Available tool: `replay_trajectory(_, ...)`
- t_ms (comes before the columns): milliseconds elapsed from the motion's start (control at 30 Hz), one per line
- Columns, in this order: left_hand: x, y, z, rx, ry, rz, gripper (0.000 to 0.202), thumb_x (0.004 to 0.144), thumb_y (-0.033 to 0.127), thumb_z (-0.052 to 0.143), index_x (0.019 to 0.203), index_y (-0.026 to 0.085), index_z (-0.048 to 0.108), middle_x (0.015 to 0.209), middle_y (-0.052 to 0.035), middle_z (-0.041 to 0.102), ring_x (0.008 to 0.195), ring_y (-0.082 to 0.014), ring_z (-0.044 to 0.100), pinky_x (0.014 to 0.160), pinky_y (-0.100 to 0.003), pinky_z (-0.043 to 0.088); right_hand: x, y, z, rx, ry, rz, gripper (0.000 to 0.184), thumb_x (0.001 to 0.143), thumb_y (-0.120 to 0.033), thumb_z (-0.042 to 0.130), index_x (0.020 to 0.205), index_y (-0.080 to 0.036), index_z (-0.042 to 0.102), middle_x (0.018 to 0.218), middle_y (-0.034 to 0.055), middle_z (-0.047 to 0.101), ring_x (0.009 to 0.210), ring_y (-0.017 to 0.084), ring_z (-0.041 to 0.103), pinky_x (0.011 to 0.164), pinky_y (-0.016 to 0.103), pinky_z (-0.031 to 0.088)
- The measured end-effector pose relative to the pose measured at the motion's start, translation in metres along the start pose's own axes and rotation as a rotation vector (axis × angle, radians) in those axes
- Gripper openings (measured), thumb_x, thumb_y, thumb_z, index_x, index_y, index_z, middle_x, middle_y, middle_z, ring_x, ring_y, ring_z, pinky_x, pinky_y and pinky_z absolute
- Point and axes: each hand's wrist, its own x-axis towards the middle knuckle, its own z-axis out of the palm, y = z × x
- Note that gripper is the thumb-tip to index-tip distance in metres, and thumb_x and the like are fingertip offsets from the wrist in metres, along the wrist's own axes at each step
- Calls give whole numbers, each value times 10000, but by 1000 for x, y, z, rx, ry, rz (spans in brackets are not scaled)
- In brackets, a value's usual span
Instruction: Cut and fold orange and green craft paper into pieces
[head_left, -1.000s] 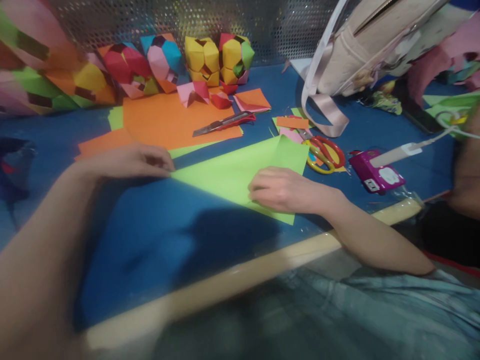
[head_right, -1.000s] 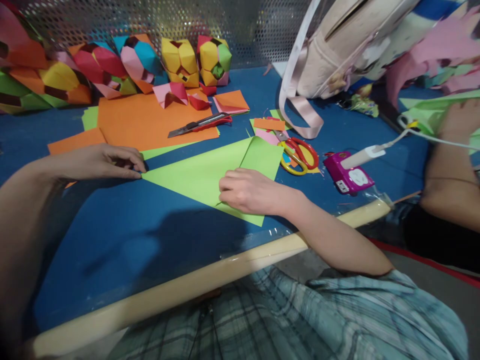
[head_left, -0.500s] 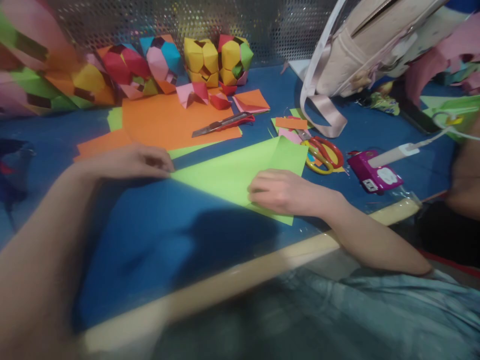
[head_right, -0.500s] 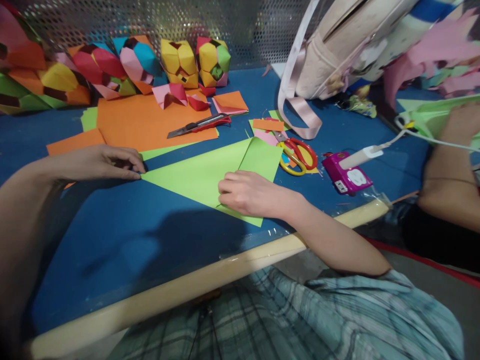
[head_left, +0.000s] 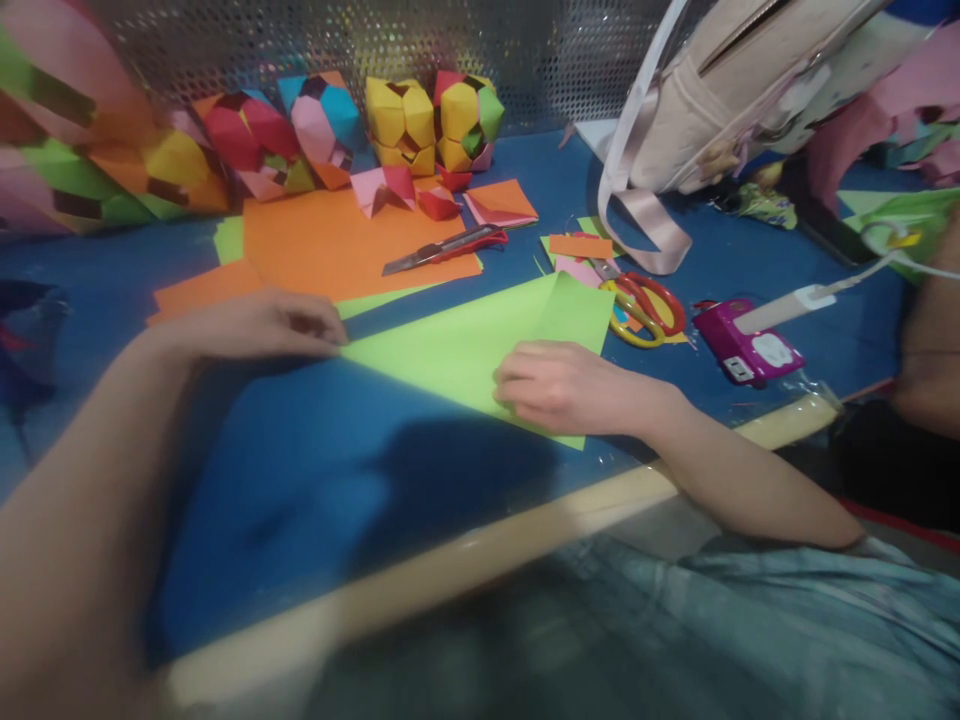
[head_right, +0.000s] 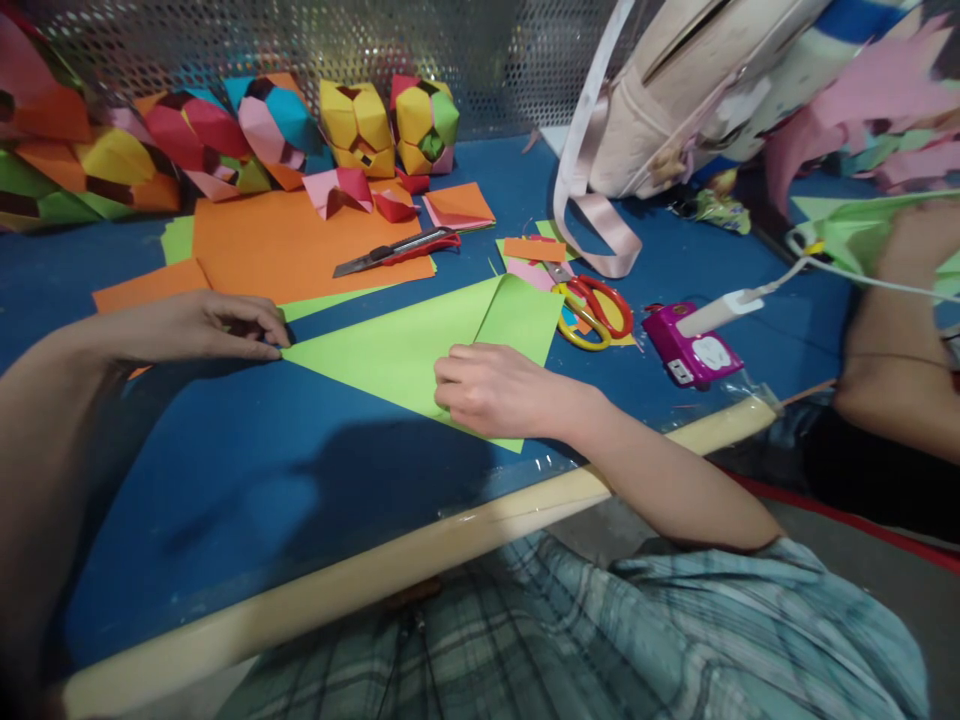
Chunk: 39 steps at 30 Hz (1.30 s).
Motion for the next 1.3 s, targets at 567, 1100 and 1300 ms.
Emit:
replay_trajectory(567, -1, 3, 2, -6, 30, -12, 399, 735, 575, 651, 922, 227, 711, 980, -31, 719, 845, -192, 609, 693, -231, 469, 5, 1, 11, 29, -19, 51, 343, 1037, -354, 415, 1026, -122, 666, 880, 95, 625, 825, 217, 491, 724, 339, 359)
replay_trajectory(1100, -26, 37, -15, 35, 134, -110, 510, 730, 581, 639, 1079, 210, 682, 1043, -50, 718, 914, -231, 637, 772, -283, 482, 4, -2, 11, 81, -6, 99, 295, 1007, -345, 483, 1040, -126, 679, 966, 125, 627, 831, 222, 532, 740, 343, 409)
replay_trajectory(1300, -32, 113, 23, 117, 409, 153, 271, 887, 420, 527, 957, 217, 691, 957, -44, 708, 856, -211, 640, 779, -313, 485, 5, -1, 12, 97, -15, 99, 316, 1007, -362, 476, 1058, -130, 685, 977, 135, 625, 841, 228, 535, 742, 354, 415)
